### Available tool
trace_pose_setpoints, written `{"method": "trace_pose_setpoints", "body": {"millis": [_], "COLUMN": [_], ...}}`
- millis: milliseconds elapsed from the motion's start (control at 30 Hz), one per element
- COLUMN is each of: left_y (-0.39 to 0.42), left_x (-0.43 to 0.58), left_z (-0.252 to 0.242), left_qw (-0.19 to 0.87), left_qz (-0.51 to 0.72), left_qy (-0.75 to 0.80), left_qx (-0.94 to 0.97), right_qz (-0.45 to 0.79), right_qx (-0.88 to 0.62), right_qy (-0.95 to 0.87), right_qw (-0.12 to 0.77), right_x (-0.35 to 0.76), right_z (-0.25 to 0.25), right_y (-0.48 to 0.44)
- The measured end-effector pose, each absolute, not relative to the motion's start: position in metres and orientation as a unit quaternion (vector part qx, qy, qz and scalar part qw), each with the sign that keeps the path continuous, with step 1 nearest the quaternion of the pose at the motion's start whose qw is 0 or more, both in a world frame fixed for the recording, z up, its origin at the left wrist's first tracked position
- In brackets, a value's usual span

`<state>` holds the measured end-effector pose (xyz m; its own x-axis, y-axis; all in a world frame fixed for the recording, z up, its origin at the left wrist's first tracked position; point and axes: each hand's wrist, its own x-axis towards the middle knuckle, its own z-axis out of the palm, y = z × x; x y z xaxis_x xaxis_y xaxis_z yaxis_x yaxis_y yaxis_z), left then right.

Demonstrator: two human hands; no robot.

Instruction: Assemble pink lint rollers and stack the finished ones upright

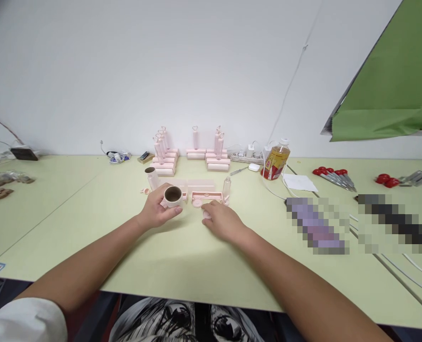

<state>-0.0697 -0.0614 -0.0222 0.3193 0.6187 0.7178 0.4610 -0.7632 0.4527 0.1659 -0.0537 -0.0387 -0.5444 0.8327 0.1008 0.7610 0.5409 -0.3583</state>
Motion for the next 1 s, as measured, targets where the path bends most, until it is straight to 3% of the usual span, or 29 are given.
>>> {"method": "trace_pose_setpoints", "body": {"millis": [200, 533, 1000], "left_y": [-0.062, -0.069, -0.076], "left_x": [-0.071, -0.063, -0.052], "left_z": [-0.026, -0.023, -0.025], "left_qw": [0.125, 0.151, 0.178], "left_qz": [0.437, 0.265, 0.246], "left_qy": [0.328, 0.413, 0.433], "left_qx": [0.828, 0.858, 0.849], "right_qz": [0.138, 0.288, 0.345], "right_qx": [-0.464, -0.35, -0.328], "right_qy": [-0.865, -0.745, -0.765], "right_qw": [0.133, 0.489, 0.434], "right_x": [0.163, 0.161, 0.155], "right_z": [-0.035, -0.028, -0.036], "right_y": [-0.058, -0.067, -0.078]}}
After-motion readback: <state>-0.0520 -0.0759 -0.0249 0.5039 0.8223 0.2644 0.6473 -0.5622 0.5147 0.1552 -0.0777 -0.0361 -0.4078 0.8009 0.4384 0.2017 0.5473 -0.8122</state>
